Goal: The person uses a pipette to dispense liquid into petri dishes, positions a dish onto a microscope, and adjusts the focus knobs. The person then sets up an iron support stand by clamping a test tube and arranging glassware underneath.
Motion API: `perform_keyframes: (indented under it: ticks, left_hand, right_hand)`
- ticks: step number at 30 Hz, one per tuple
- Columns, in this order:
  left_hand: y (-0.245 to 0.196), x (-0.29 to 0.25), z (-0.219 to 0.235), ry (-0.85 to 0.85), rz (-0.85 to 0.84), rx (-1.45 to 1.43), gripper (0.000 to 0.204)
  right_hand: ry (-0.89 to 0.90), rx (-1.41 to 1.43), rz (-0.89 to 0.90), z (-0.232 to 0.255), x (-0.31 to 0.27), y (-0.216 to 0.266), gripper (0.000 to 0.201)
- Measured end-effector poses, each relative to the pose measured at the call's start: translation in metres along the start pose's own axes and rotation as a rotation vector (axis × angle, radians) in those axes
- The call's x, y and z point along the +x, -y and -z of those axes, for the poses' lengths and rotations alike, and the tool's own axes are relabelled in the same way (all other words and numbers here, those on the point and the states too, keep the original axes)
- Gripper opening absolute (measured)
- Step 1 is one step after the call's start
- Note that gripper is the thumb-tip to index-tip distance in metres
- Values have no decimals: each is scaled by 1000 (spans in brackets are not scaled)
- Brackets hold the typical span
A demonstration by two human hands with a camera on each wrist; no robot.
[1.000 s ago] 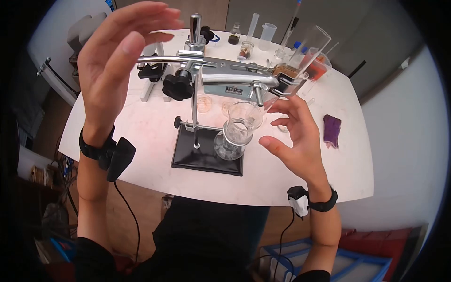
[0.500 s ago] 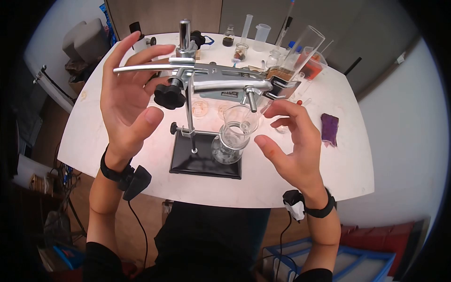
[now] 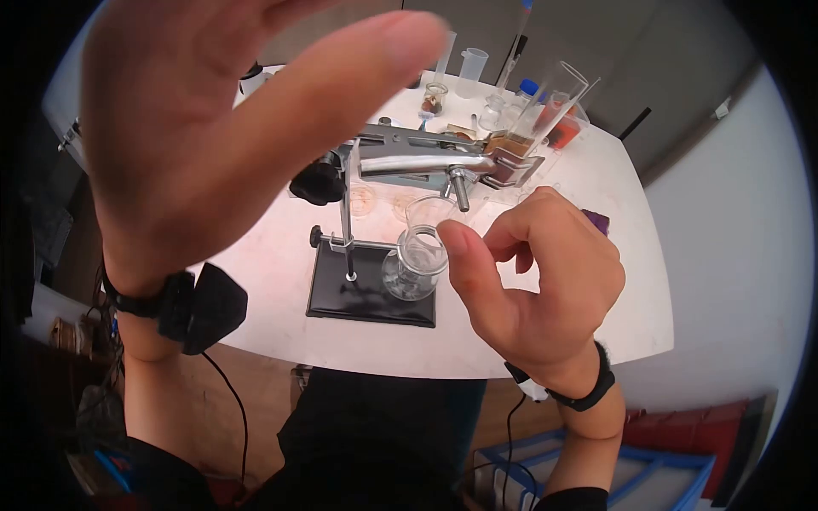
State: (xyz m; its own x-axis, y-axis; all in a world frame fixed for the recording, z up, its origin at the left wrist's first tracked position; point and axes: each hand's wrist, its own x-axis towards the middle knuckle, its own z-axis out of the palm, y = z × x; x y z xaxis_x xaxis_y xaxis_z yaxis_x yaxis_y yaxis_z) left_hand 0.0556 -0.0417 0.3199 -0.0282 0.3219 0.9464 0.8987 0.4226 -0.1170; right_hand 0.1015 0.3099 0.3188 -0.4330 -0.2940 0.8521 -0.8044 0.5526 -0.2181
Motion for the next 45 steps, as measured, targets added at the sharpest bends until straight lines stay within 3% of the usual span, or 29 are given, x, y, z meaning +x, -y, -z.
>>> perform_keyframes:
  ticks: [1, 2, 4, 10, 11, 17, 20, 21, 25, 33, 45]
  left_hand:
    - [-5, 23, -38, 21, -35, 2, 54]
    - [29, 48, -65, 41, -72, 3, 51]
    - [22, 98, -147, 75, -144, -3, 45]
    - [-27, 124, -196, 125, -275, -15, 29]
    - [-40, 93, -155, 124, -284, -11, 27]
    - [-61, 94, -140, 174, -368, 11, 22]
    - [-65, 65, -114, 234, -421, 21, 26]
    - [-60, 59, -106, 232, -408, 29, 26]
    - [-66, 48, -102, 251, -295, 3, 23]
    - [-63, 41, -86, 289, -146, -76, 16]
    - [-67, 43, -87, 351, 24, -208, 10]
  right_hand:
    - [0, -83, 23, 0, 5, 5, 30]
    - [-6, -80, 29, 0, 8, 8, 30]
    - [-5, -181, 90, 1, 10, 13, 31]
    - [137, -298, 79, -14, 7, 25, 20]
    - [146, -328, 69, -15, 6, 25, 17]
    - [270, -303, -110, -17, -2, 35, 13]
    - [284, -308, -175, -17, 0, 41, 16]
    - [363, -307, -261, -11, 0, 46, 20]
    - [217, -266, -193, -18, -4, 37, 9]
    - [289, -334, -155, -18, 3, 39, 13]
    - [443, -608, 65, -10, 13, 45, 7]
